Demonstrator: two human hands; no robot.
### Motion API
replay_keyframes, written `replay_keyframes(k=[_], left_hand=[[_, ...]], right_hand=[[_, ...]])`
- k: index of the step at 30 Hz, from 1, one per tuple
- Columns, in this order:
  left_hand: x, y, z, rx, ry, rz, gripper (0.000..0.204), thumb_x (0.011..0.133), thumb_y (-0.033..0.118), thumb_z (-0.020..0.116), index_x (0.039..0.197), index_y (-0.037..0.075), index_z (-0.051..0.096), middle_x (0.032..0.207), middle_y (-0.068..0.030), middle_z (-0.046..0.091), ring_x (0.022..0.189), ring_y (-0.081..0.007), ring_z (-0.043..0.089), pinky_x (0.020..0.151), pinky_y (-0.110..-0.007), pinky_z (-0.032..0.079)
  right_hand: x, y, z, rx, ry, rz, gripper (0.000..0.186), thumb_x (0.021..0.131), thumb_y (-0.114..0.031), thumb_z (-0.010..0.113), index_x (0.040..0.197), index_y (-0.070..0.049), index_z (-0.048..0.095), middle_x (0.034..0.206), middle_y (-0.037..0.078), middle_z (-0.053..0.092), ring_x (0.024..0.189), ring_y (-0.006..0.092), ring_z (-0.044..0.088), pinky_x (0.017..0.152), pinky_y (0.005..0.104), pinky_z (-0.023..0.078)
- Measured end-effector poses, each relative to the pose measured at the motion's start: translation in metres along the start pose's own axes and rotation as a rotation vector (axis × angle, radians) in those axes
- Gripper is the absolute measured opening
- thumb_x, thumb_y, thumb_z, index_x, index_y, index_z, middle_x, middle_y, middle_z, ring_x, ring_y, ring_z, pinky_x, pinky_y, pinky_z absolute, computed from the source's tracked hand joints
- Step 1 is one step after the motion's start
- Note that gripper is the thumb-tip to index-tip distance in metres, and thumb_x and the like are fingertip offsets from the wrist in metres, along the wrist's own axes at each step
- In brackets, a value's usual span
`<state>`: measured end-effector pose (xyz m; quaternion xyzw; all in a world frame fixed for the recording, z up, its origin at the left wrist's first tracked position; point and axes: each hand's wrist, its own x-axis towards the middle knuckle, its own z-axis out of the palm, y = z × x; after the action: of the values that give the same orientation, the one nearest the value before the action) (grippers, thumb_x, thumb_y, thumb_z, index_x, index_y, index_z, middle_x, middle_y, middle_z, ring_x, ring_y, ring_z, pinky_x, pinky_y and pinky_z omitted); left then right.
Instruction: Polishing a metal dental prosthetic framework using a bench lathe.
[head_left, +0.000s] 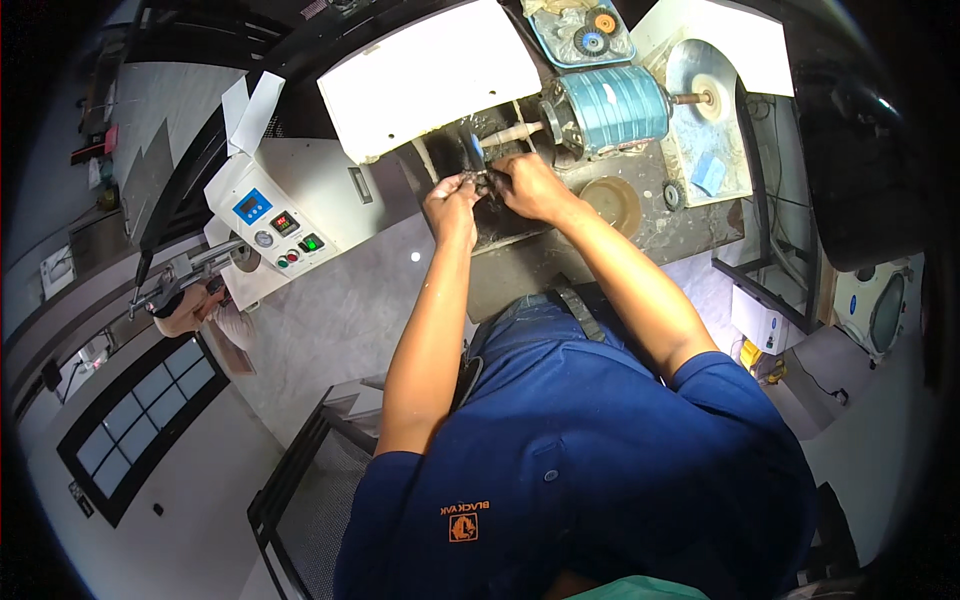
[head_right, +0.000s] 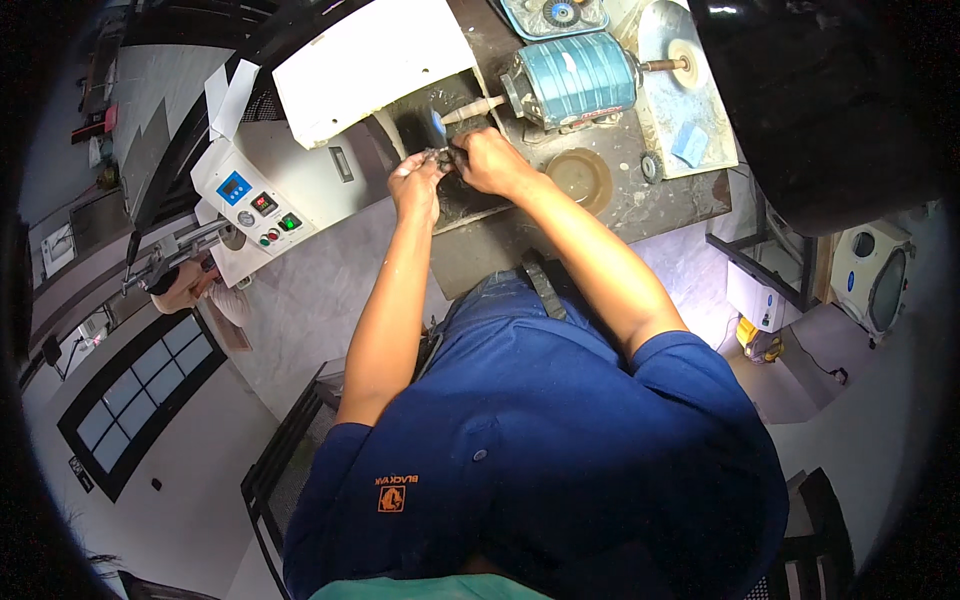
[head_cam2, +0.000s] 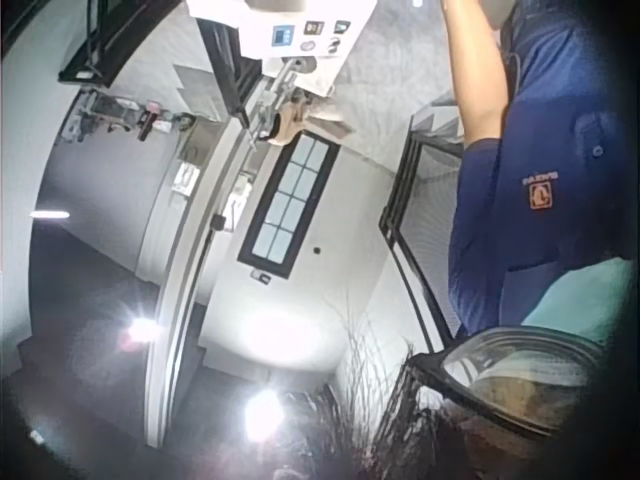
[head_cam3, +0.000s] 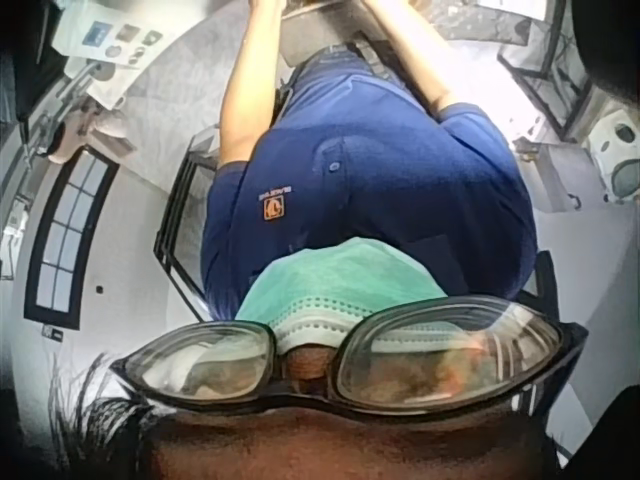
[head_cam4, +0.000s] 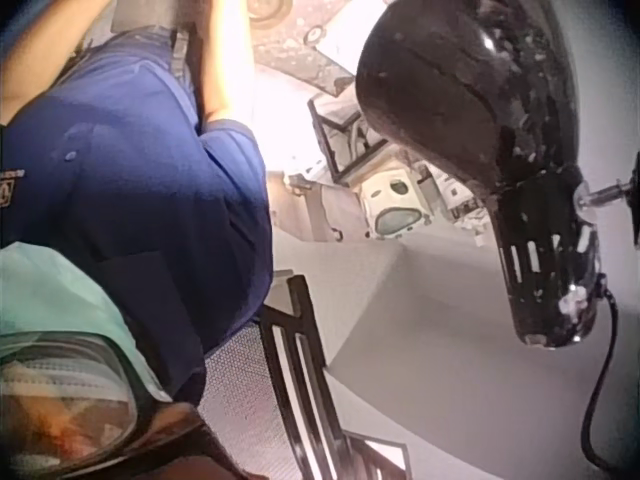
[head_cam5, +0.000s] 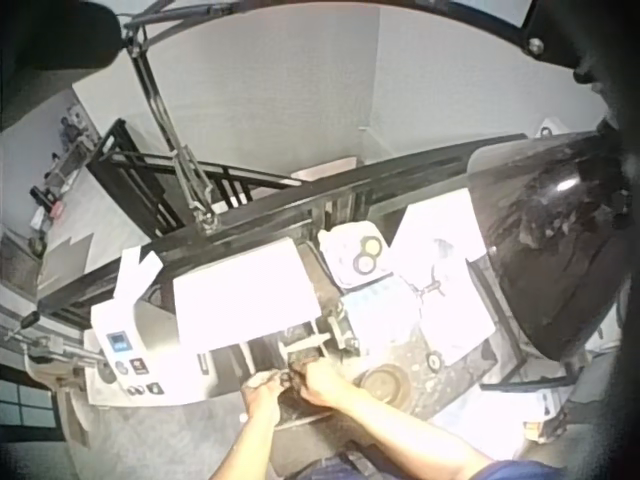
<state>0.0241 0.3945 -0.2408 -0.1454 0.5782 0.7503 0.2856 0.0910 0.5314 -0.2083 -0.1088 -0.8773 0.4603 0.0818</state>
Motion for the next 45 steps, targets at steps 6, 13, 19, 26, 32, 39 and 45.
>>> replay_keyframes(k=[6, 13, 19, 26, 32, 39, 45], left_hand=[[-0.009, 0.007, -0.009, 0.388, -0.094, 0.269, 0.006, 0.083, -0.008, 0.06, 0.088, -0.006, 0.061, 0.08, -0.0078, 0.065, 0.067, -0.0111, 0.059, 0.062, -0.023, 0.047], [-0.005, -0.008, -0.009, 0.23, -0.032, 0.122, 0.004, 0.083, -0.006, 0.06, 0.086, -0.006, 0.062, 0.075, -0.0035, 0.062, 0.064, -0.0071, 0.053, 0.06, -0.022, 0.044], [0.001, 0.003, 0.007, 0.132, -0.035, 0.001, 0.009, 0.085, -0.007, 0.055, 0.093, -0.01, 0.056, 0.082, -0.0102, 0.058, 0.067, -0.0152, 0.056, 0.066, -0.033, 0.054], [0.015, 0.003, 0.005, 0.063, 0.062, -0.077, 0.011, 0.081, -0.005, 0.059, 0.091, -0.01, 0.057, 0.082, -0.0119, 0.061, 0.067, -0.0183, 0.06, 0.06, -0.032, 0.053], [0.012, 0.006, -0.01, -0.064, -0.051, -0.101, 0.01, 0.081, -0.006, 0.057, 0.09, -0.009, 0.056, 0.084, -0.0146, 0.061, 0.071, -0.0215, 0.062, 0.063, -0.036, 0.055], [0.013, 0.006, 0.004, 0.042, -0.007, -0.083, 0.015, 0.081, -0.006, 0.056, 0.094, -0.012, 0.054, 0.086, -0.0176, 0.061, 0.072, -0.0235, 0.063, 0.063, -0.035, 0.056], [0.003, 0.005, -0.008, 0.073, -0.057, 0.043, 0.012, 0.082, -0.01, 0.054, 0.093, -0.01, 0.056, 0.087, -0.0152, 0.062, 0.073, -0.0205, 0.062, 0.07, -0.035, 0.057]], right_hand=[[-0.016, -0.01, -0.019, 0.087, -0.007, 0.072, 0.041, 0.067, -0.011, 0.065, 0.101, 0.01, 0.06, 0.101, 0.029, 0.061, 0.097, 0.0424, 0.059, 0.087, 0.0423, 0.048], [-0.006, -0.002, -0.008, 0.14, -0.165, 0.28, 0.03, 0.073, -0.014, 0.058, 0.095, 0.006, 0.065, 0.086, 0.03, 0.063, 0.086, 0.0435, 0.063, 0.082, 0.0433, 0.05], [0.005, 0.014, 0.0, 0.059, -0.071, 0.252, 0.035, 0.071, -0.006, 0.058, 0.103, 0.006, 0.065, 0.093, 0.032, 0.06, 0.095, 0.0409, 0.061, 0.086, 0.0423, 0.048], [0.012, 0.01, 0.005, -0.023, -0.065, 0.271, 0.036, 0.07, -0.005, 0.056, 0.103, 0.008, 0.064, 0.091, 0.032, 0.06, 0.093, 0.0413, 0.062, 0.086, 0.0426, 0.048], [0.007, -0.003, 0.001, -0.014, -0.101, 0.228, 0.028, 0.069, -0.005, 0.057, 0.095, 0.004, 0.066, 0.086, 0.031, 0.06, 0.09, 0.0434, 0.061, 0.082, 0.0453, 0.049], [0.008, 0.008, 0.002, 0.064, -0.047, 0.267, 0.025, 0.071, -0.003, 0.056, 0.093, 0.004, 0.066, 0.085, 0.03, 0.06, 0.088, 0.0428, 0.06, 0.08, 0.0456, 0.049], [-0.001, 0.006, 0.008, 0.052, -0.05, 0.119, 0.025, 0.071, 0.0, 0.057, 0.093, 0.006, 0.065, 0.085, 0.03, 0.06, 0.087, 0.0425, 0.061, 0.077, 0.0441, 0.05]])
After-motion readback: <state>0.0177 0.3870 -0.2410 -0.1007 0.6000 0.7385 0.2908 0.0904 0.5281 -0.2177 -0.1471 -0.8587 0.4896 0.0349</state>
